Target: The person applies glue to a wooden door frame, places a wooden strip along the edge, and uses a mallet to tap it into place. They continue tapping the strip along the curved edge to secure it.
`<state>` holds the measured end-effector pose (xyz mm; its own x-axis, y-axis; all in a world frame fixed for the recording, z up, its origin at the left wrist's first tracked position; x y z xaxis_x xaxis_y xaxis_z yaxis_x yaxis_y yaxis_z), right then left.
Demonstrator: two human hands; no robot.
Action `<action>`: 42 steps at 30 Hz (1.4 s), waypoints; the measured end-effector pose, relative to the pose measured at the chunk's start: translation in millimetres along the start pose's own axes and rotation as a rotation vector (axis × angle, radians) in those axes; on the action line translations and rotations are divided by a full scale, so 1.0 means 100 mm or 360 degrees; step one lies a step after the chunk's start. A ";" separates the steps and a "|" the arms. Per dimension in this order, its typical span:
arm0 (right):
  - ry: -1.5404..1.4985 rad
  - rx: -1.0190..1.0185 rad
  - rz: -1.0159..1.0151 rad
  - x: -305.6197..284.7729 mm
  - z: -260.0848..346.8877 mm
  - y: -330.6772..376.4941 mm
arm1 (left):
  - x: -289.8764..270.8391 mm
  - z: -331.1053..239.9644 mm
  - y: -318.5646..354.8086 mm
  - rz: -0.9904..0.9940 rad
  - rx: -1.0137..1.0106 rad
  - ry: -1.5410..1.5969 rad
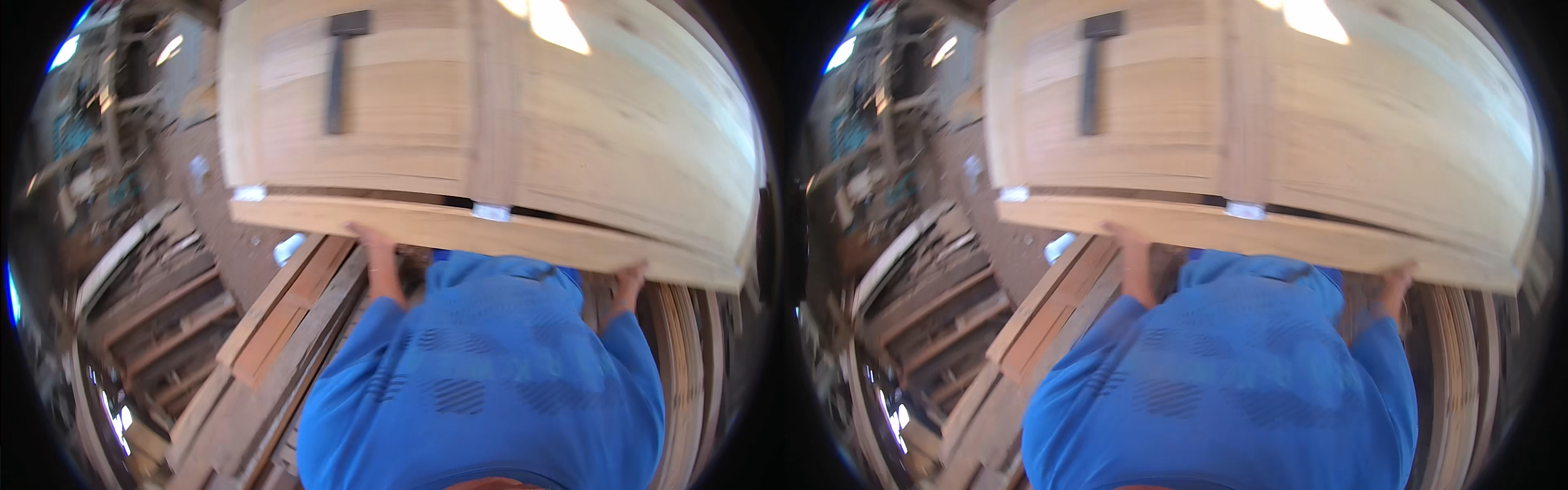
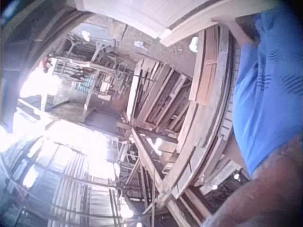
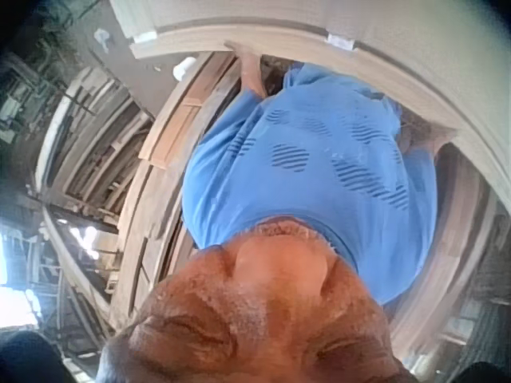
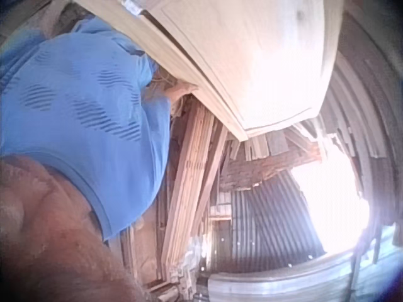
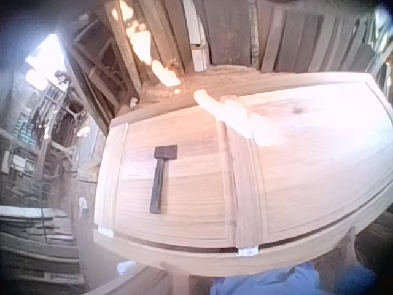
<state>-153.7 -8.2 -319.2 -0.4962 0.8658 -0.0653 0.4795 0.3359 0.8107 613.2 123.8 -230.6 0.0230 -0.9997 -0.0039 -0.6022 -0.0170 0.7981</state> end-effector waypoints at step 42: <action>-0.1762 -0.1379 -0.1379 -4.87 1.98 2.58 | -0.01 0.00 0.10 -0.0189 0.0087 0.0216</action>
<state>355.2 -269.9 -193.0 0.5227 0.4981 -0.6919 -0.3572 0.8649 0.3527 607.2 124.5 -222.7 0.2016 -0.9794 -0.0120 -0.6314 -0.1393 0.7629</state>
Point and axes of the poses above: each hand's wrist, its own y-axis away from the middle knuckle, its own x-axis out of the palm, z = x × y, the point moved 5 cm from there along -y, towards the middle knuckle, and after that the axes turned 1 degree about y, right-handed, at the moved point
